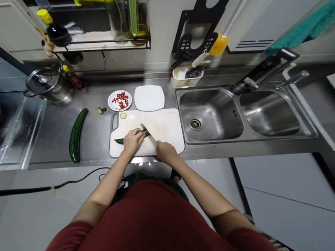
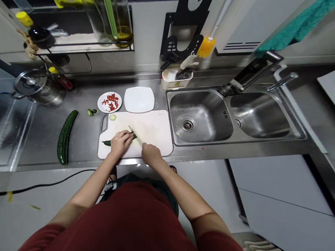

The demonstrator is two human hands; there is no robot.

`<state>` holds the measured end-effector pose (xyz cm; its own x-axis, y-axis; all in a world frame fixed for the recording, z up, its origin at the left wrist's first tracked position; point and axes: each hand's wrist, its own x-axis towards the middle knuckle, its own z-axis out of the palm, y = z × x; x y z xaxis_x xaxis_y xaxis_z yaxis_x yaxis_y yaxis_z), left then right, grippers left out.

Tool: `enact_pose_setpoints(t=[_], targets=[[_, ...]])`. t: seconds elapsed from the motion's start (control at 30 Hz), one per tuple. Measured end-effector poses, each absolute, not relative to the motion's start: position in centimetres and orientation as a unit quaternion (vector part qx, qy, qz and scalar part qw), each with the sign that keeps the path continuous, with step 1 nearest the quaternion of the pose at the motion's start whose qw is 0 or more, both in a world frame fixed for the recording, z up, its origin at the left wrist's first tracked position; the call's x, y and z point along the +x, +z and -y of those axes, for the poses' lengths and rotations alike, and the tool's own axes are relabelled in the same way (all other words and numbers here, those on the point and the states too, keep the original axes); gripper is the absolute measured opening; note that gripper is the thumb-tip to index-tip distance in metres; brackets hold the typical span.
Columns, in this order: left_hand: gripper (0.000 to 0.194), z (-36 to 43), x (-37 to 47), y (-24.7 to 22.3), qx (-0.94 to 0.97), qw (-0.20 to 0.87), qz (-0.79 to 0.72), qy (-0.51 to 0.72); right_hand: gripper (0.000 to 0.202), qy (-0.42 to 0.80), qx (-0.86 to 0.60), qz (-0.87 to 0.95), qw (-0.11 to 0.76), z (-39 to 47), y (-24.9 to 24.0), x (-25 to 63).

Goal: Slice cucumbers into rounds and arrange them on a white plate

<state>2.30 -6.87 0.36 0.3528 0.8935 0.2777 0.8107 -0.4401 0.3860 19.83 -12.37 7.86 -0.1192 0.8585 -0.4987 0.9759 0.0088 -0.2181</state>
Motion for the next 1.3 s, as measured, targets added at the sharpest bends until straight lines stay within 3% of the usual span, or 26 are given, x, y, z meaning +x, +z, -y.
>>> enact_pose_setpoints(t=[1.3], targets=[[0.031, 6.8, 2.3, 0.1, 0.819, 0.094, -0.521, 0.22, 0.028, -0.241, 0.648, -0.717, 0.083, 9.2, 7.0, 17.6]])
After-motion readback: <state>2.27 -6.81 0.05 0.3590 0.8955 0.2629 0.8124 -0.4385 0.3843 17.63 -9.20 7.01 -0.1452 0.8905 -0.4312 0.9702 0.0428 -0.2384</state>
